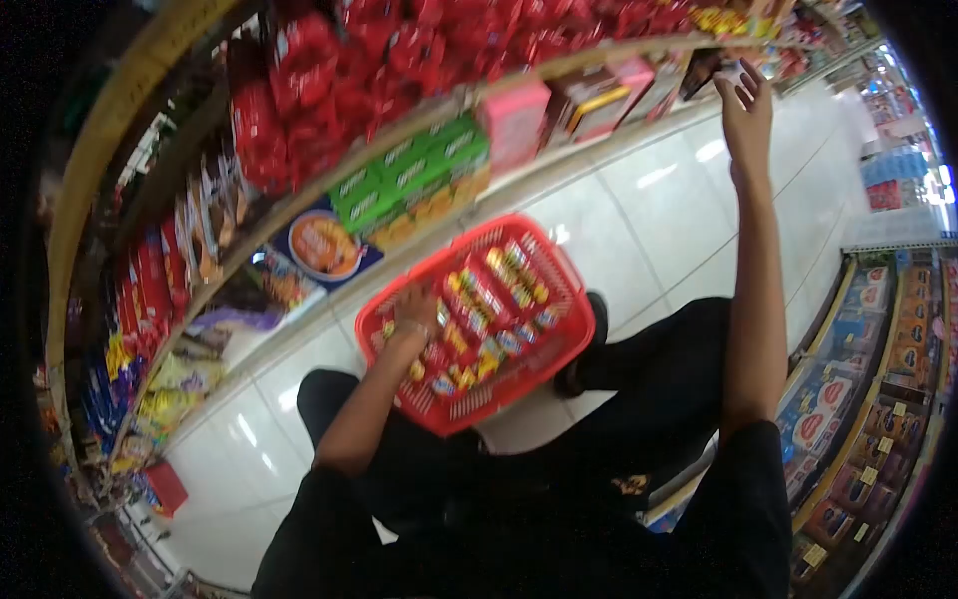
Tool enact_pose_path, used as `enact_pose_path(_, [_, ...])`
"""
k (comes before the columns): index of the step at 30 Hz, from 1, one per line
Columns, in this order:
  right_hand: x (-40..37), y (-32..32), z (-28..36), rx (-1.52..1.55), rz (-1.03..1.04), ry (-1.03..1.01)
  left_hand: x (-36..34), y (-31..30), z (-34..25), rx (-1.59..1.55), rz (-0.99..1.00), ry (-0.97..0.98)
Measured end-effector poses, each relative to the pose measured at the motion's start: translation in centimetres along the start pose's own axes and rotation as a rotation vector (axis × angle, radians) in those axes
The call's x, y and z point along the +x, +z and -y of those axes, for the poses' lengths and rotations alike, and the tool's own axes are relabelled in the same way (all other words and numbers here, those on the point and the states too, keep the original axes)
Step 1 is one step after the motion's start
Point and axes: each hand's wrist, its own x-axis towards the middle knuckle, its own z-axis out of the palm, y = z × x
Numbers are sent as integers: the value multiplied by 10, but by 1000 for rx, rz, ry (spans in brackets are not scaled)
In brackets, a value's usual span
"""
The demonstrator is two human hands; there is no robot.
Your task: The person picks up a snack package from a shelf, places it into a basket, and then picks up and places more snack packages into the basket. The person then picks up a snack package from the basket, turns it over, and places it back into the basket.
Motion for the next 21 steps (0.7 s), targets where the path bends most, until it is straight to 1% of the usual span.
enact_pose_path(1, [-23, -3, 6, 42, 130, 83, 4, 9, -2, -146, -35, -111])
enact_pose_path(2, [-45, -5, 3, -25, 291, 128, -1, -10, -7, -114, 51, -123])
enact_pose_path(3, [-66, -8, 2, -97, 448, 169, -9, -22, -10, -120, 57, -118])
enact_pose_path(5, [-114, 0, 34, -229, 880, 94, -14, -36, -14, -121, 96, -104])
enact_pose_path(6, [-133, 9, 44, -294, 1096, -2, -10, -27, -12, -108, 61, -118])
enact_pose_path(7, [-149, 18, 59, -283, 1338, 139, -9, -26, -11, -109, 63, -122])
enact_pose_path(8, [-163, 31, 72, -366, 1505, 139, -9, -25, -10, -134, 60, -99])
enact_pose_path(9, [-179, 42, 65, -300, 1607, 31, -9, -24, -9, -157, 57, -72])
enact_pose_path(10, [-195, 57, 63, -303, 1676, -23, -9, -27, -9, -168, 68, -67])
enact_pose_path(11, [-214, 68, 55, -291, 1648, -68, -9, -25, -9, -171, 70, -65])
enact_pose_path(13, [-245, 80, 52, -348, 1533, -203, -8, -23, -7, -143, 2, -56])
enact_pose_path(14, [-255, 81, 47, -350, 1544, -211, -6, -23, -5, -153, 3, -64])
enact_pose_path(16, [-272, 79, 36, -396, 1697, -67, 1, -31, 2, -271, 159, 16])
enact_pose_path(17, [-278, 74, 31, -396, 1710, -74, 2, -34, 8, -282, 162, 6])
enact_pose_path(19, [-284, 64, 24, -514, 1826, -66, 4, -33, 21, -528, 192, 207])
enact_pose_path(20, [-285, 62, 21, -512, 1838, -71, 6, -31, 27, -582, 149, 252])
enact_pose_path(21, [-285, 62, 22, -514, 1834, -67, 5, -33, 28, -589, 153, 240])
